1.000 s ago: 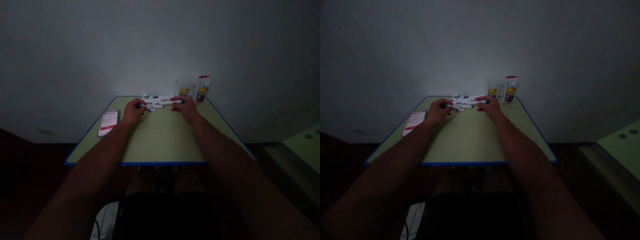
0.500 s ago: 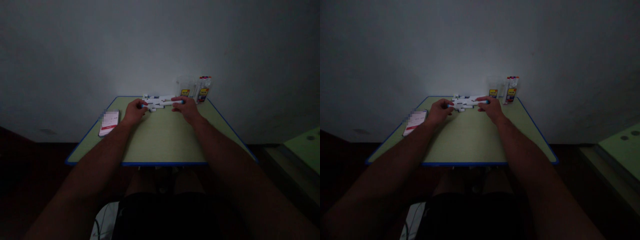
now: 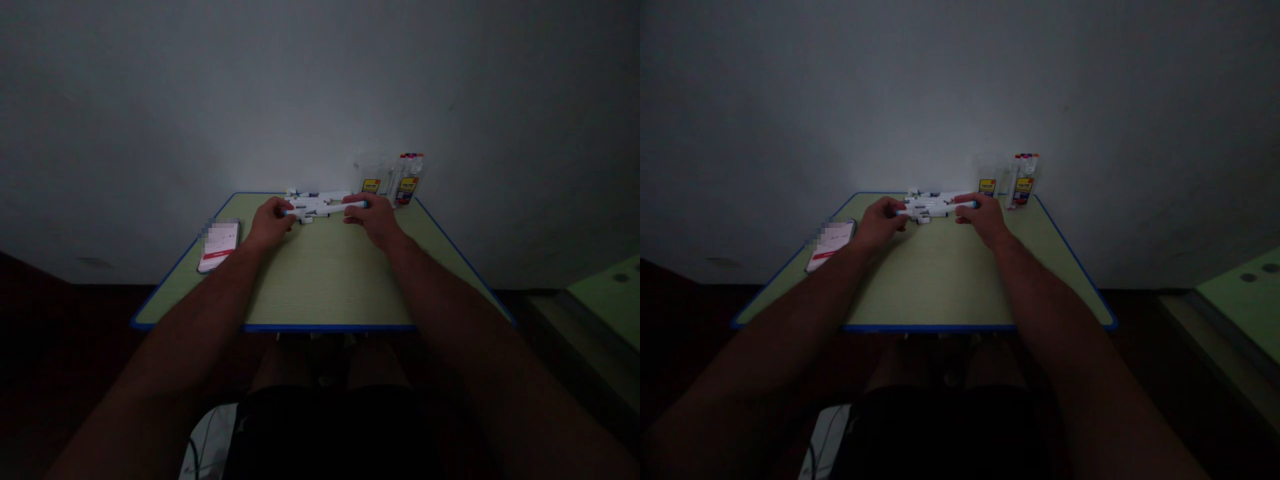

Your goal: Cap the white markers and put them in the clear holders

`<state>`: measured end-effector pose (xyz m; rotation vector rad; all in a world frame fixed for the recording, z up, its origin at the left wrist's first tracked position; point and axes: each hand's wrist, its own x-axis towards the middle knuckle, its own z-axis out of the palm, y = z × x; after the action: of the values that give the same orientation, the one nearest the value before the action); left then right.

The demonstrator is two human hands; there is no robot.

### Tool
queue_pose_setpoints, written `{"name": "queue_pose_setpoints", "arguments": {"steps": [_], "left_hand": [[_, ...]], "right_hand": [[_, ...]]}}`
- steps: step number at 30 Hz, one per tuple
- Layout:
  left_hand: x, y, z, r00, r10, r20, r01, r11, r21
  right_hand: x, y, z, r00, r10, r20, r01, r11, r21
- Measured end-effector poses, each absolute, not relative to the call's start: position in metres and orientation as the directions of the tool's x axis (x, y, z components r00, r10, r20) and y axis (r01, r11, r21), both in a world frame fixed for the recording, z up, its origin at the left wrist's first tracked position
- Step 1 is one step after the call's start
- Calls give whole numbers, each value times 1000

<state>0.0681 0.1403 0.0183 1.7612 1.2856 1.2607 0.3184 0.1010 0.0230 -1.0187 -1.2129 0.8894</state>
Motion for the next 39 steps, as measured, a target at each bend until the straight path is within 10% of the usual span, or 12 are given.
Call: {"name": "queue_pose_setpoints", "arguments": {"steps": [39], "left_hand": [[71, 138, 21, 35, 955, 295, 251, -294, 922]], "right_hand": [[321, 103, 21, 261, 880, 397, 271, 327, -905]]}}
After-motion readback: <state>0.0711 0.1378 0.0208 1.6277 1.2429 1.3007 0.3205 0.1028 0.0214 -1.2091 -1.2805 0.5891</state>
